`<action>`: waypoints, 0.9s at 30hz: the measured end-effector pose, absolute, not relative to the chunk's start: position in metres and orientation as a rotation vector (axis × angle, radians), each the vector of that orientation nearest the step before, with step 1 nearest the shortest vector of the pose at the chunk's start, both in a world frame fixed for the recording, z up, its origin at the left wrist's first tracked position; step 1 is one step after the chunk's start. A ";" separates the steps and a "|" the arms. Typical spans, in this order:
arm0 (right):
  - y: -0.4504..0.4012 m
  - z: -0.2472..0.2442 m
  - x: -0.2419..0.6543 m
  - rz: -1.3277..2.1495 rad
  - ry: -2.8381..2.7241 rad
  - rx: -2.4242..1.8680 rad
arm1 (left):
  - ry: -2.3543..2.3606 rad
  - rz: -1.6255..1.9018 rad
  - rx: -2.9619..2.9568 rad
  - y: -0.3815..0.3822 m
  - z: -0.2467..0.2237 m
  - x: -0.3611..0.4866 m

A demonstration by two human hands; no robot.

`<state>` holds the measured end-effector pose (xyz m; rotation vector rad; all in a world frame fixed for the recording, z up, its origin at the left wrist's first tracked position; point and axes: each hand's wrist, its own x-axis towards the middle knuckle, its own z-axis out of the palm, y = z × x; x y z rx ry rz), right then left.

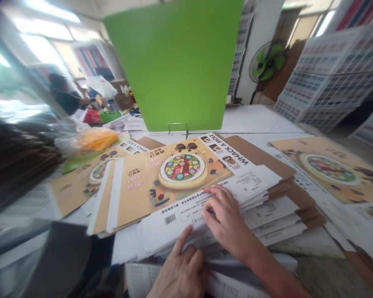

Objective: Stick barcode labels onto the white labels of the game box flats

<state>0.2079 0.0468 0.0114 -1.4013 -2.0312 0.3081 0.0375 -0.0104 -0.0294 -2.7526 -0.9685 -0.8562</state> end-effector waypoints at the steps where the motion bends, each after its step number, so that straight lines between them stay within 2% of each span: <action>1: 0.047 0.011 0.208 0.309 -2.030 -1.405 | -0.962 -0.871 -2.741 -0.010 -0.029 0.038; 27: 0.046 0.007 0.204 0.271 -2.014 -1.399 | -0.923 -0.764 -2.809 -0.002 -0.018 0.041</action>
